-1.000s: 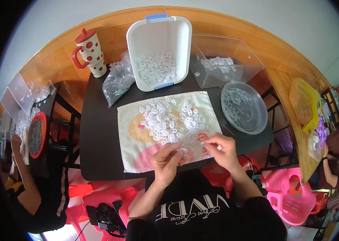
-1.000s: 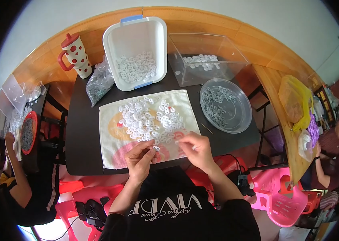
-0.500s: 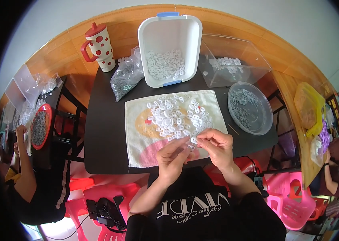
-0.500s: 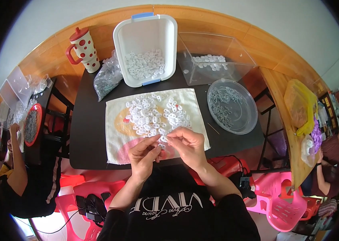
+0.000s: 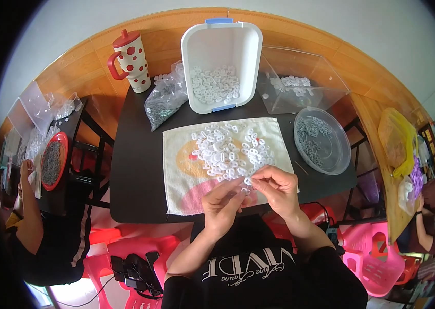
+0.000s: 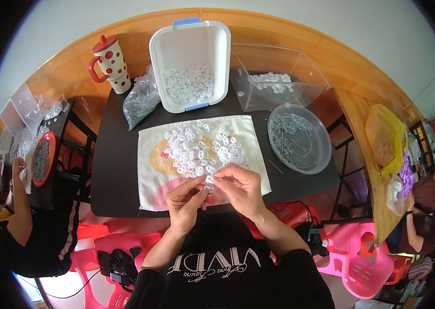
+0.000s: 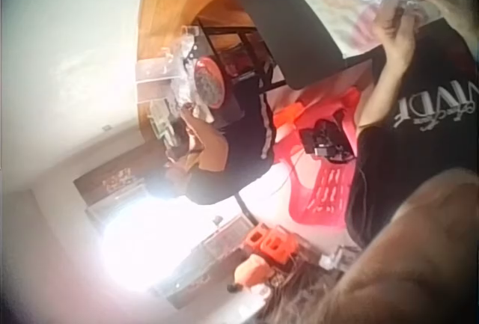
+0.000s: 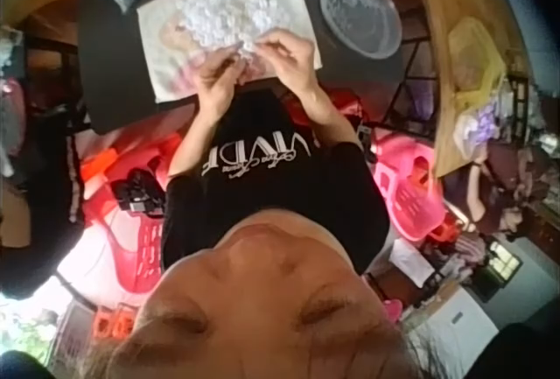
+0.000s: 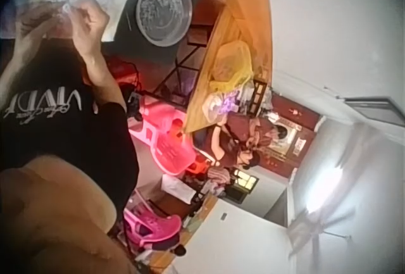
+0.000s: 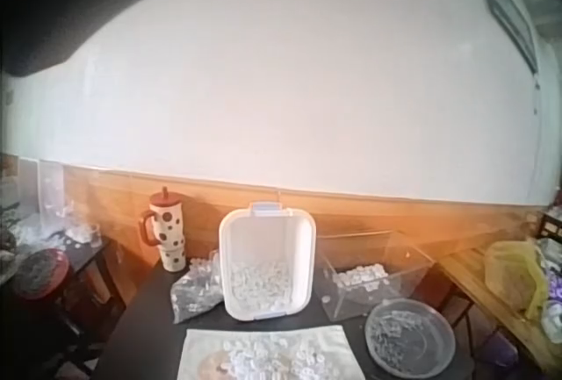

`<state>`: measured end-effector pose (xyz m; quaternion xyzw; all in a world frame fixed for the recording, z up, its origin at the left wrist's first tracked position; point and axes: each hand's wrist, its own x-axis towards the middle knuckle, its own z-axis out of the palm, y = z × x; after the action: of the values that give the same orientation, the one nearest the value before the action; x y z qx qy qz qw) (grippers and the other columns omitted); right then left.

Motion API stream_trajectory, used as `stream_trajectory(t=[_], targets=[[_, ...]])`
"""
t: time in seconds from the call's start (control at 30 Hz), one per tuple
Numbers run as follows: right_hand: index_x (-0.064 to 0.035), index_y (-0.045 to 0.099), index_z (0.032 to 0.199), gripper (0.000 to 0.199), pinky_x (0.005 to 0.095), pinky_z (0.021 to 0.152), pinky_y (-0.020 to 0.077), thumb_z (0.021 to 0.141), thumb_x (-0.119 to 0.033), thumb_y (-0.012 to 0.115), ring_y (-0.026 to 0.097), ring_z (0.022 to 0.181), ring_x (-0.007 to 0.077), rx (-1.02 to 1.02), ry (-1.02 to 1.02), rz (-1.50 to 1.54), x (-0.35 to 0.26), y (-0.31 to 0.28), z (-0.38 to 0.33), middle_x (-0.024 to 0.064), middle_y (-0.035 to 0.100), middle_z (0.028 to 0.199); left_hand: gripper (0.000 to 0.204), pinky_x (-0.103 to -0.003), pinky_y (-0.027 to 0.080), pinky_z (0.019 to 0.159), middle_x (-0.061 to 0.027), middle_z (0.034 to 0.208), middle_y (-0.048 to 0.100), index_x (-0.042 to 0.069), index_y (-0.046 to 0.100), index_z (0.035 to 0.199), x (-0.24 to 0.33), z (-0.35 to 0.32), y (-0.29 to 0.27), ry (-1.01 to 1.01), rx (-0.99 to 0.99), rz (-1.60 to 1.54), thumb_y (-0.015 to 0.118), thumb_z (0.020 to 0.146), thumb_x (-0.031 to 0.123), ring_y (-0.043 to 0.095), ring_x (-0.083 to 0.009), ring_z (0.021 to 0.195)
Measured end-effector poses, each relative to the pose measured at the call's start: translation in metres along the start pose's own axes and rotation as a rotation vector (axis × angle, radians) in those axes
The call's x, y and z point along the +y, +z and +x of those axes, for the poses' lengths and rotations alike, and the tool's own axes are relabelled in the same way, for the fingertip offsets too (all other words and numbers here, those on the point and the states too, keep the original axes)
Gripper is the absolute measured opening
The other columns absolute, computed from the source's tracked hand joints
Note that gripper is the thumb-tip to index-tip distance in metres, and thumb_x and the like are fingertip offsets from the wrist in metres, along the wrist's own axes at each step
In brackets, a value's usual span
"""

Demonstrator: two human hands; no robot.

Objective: Assembling small white plastic pieces at a table.

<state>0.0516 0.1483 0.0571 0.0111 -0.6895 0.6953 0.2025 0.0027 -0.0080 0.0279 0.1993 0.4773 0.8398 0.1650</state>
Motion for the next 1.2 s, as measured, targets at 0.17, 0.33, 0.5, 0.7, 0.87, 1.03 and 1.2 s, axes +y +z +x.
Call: stream_trajectory(t=[0.17,0.33,0.5,0.7,0.87,1.03,1.2], targets=[[0.0069,0.065,0.095,0.008,0.0225,0.072,0.0467,0.087,0.009,0.063,0.059,0.080,0.0095,-0.020,-0.014,-0.037,0.0012,-0.0006,0.0022,0.0074,0.064,0.087,0.036,-0.018,0.047,0.053,-0.0062,0.089,0.064,-0.001,0.066,0.120,0.0006,0.0000,-0.0013,-0.002,0.008,0.009,0.059,0.087,-0.013,0.059,-0.0074,0.065],[0.0077,0.065,0.094,0.008,0.0219,0.070,0.0461,0.087,0.011,0.063,0.058,0.078,0.0094,-0.034,-0.028,-0.049,0.0014,0.0001,0.0037,0.0083,0.064,0.087,0.036,-0.019,0.047,0.053,-0.0065,0.088,0.065,-0.001,0.067,0.120,-0.0003,-0.0014,-0.0016,-0.017,0.027,-0.017,0.060,0.086,-0.013,0.059,-0.0077,0.064],[0.0069,0.065,0.093,0.006,0.0219,0.071,0.0459,0.088,0.009,0.063,0.059,0.079,0.0085,-0.033,-0.008,-0.031,0.0012,0.0002,0.0041,0.0067,0.064,0.086,0.036,-0.019,0.047,0.053,-0.0067,0.088,0.066,-0.001,0.067,0.119,0.0005,-0.0010,-0.0007,-0.019,0.035,-0.042,0.060,0.086,-0.013,0.059,-0.0078,0.063],[0.0067,0.065,0.094,0.006,0.0215,0.070,0.0459,0.088,0.009,0.063,0.059,0.080,0.0081,-0.030,-0.005,-0.019,0.0028,0.0004,0.0046,0.0066,0.064,0.086,0.035,-0.019,0.046,0.051,-0.0067,0.086,0.066,-0.001,0.067,0.118,0.0008,0.0002,-0.0008,-0.041,0.046,-0.072,0.060,0.086,-0.013,0.059,-0.0082,0.062],[0.0061,0.065,0.094,0.007,0.0216,0.069,0.0459,0.088,0.008,0.063,0.059,0.079,0.0078,-0.040,-0.042,-0.057,0.0038,-0.0002,0.0048,0.0061,0.064,0.086,0.034,-0.019,0.047,0.051,-0.0066,0.085,0.066,-0.001,0.067,0.118,0.0022,-0.0001,0.0006,-0.056,0.057,-0.093,0.060,0.086,-0.013,0.060,-0.0092,0.063],[0.0057,0.065,0.093,0.006,0.0224,0.067,0.0462,0.087,0.007,0.064,0.059,0.076,0.0080,-0.068,-0.032,-0.077,0.0031,-0.0001,0.0057,0.0062,0.064,0.084,0.034,-0.020,0.047,0.051,-0.0074,0.087,0.067,-0.002,0.067,0.118,-0.0019,0.0003,-0.0013,-0.027,0.041,-0.084,0.059,0.087,-0.013,0.063,-0.0120,0.067],[0.0056,0.065,0.093,0.006,0.0231,0.065,0.0468,0.087,0.007,0.064,0.060,0.074,0.0088,-0.083,-0.042,-0.105,0.0041,-0.0008,0.0066,0.0067,0.065,0.082,0.033,-0.022,0.048,0.053,-0.0077,0.089,0.067,-0.002,0.066,0.118,-0.0031,0.0018,0.0011,-0.009,0.040,-0.114,0.058,0.088,-0.012,0.064,-0.0132,0.068]])
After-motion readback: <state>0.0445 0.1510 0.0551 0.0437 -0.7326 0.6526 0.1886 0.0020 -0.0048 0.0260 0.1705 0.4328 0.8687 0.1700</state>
